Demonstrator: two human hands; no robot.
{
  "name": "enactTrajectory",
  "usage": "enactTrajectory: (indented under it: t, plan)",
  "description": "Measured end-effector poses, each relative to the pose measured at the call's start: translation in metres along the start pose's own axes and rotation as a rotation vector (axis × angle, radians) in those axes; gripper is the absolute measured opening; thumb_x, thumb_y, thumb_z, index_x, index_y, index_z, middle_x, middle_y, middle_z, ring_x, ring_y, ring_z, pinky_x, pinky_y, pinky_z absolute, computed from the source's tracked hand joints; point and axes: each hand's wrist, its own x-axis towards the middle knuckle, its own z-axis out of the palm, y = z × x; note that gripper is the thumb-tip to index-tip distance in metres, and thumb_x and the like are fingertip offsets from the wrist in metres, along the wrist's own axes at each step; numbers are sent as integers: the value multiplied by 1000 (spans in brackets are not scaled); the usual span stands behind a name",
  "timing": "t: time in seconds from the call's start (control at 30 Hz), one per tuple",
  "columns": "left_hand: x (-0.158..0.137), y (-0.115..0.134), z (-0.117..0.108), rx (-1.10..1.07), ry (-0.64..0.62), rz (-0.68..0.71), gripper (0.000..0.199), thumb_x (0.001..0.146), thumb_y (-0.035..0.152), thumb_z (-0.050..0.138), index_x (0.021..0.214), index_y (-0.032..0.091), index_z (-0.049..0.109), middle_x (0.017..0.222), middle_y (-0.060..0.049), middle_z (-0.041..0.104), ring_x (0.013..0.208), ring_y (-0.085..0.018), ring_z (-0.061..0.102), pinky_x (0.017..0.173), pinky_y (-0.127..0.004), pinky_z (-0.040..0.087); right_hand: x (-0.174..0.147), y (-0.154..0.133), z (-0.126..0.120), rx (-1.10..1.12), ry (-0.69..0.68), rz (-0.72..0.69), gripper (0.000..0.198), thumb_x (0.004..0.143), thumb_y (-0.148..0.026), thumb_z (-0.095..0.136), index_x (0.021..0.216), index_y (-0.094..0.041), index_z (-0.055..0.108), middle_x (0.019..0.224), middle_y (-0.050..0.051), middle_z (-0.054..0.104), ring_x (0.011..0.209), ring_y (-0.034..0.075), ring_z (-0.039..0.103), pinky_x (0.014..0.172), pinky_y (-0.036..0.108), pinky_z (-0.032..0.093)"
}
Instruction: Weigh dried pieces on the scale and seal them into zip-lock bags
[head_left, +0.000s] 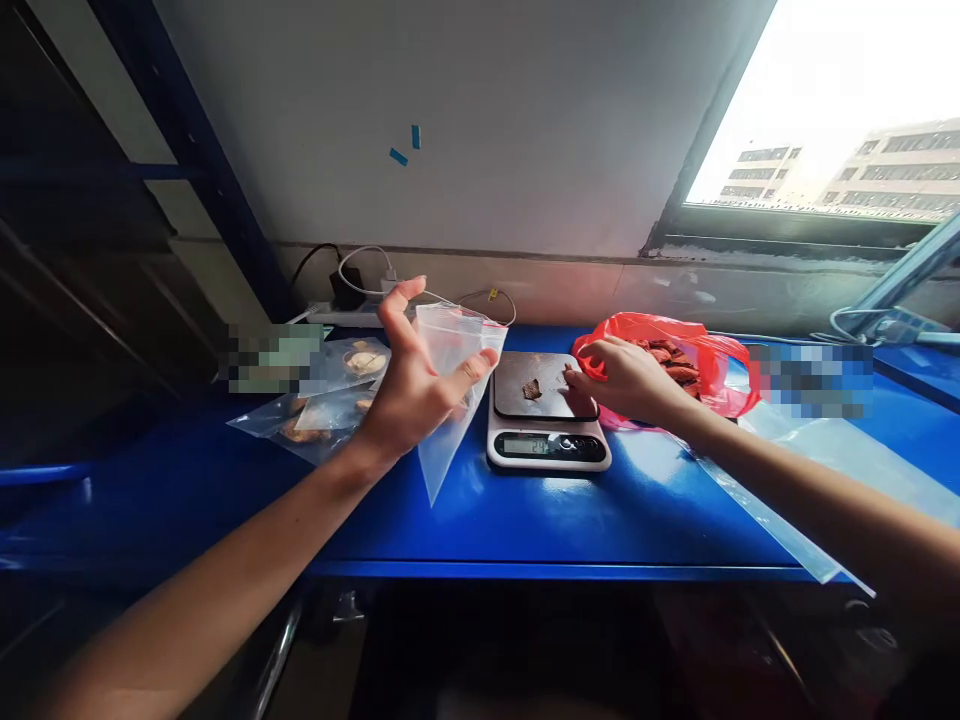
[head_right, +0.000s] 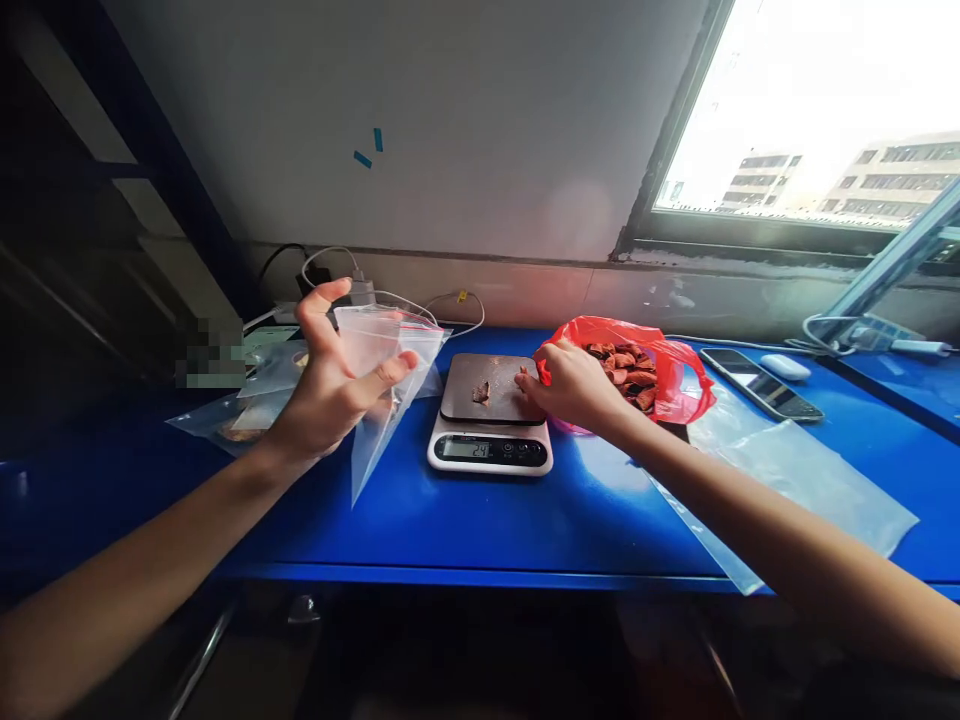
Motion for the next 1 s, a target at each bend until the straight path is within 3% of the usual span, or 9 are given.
enactTrajectory:
  t: [0.13, 0.27, 0.33, 0.43, 0.5, 0.63, 0.73, 0.87, 1.0]
  plan:
    - [-4, 0, -4, 22, -13, 19, 84, 68, 29, 78, 131, 27, 22, 120, -10, 57, 110, -29, 62, 99, -54, 49, 1, 4, 20, 12, -30, 17, 24, 87, -30, 49, 72, -20, 64, 80, 9, 68, 76, 20, 62, 76, 35, 45]
    - [-7, 4, -7, 28, -38, 40, 83, 70, 31, 78, 131, 25, 22, 122, -12, 55, 114, -30, 60, 104, -54, 45, 2, -3, 20, 55, 8, 14, 15, 84, -28, 56, 90, -18, 65, 88, 9, 70, 87, 23, 62, 84, 38, 46]
    - [-8, 5, -8, 44, -34, 39, 83, 70, 32, 78, 132, 26, 23, 122, -12, 54, 113, -30, 60, 102, -54, 46, 2, -7, 11, 160, -28, -3, 29, 83, -27, 57, 109, -17, 62, 90, 9, 70, 86, 21, 62, 80, 36, 48]
    - [-8, 4, -7, 87, -28, 59, 81, 71, 34, 77, 131, 25, 24, 126, -13, 51, 115, -31, 58, 101, -53, 48, 4, -16, -9, 348, -308, -167, 48, 83, -25, 57, 131, -20, 54, 96, 6, 70, 79, 17, 63, 71, 31, 49]
    - [-9, 2, -6, 110, -35, 93, 78, 71, 33, 76, 130, 26, 25, 128, -14, 50, 117, -31, 57, 102, -54, 47, 11, -23, -21, 359, -508, -313, 45, 83, -19, 56, 128, -22, 59, 105, 7, 69, 81, 15, 64, 69, 27, 49]
    - [-10, 1, -6, 99, -84, 95, 77, 71, 29, 76, 130, 27, 26, 124, -11, 53, 113, -30, 59, 103, -56, 46, 30, -36, -26, 223, -618, -470, 39, 81, -8, 52, 111, -24, 71, 105, 6, 69, 79, 15, 63, 68, 26, 47]
    - [-11, 5, -7, 105, -90, 36, 76, 70, 28, 77, 129, 25, 29, 120, -11, 56, 111, -29, 60, 102, -54, 48, 38, -38, -17, 190, -558, -515, 36, 81, -6, 52, 107, -22, 72, 103, 7, 68, 83, 15, 62, 74, 28, 48]
    - [-13, 10, -6, 130, -113, -38, 76, 71, 34, 76, 129, 24, 27, 123, -12, 55, 110, -29, 60, 97, -51, 51, 35, -31, -8, 189, -351, -503, 26, 85, -14, 56, 104, -20, 72, 101, 8, 62, 77, 14, 59, 72, 30, 47]
    - [-16, 0, -2, 178, -148, 59, 82, 70, 33, 77, 131, 24, 24, 126, -13, 50, 117, -31, 56, 98, -52, 48, 29, -36, -30, 351, -65, -468, 23, 87, -24, 58, 105, -19, 72, 97, 8, 62, 80, 15, 57, 69, 29, 45]
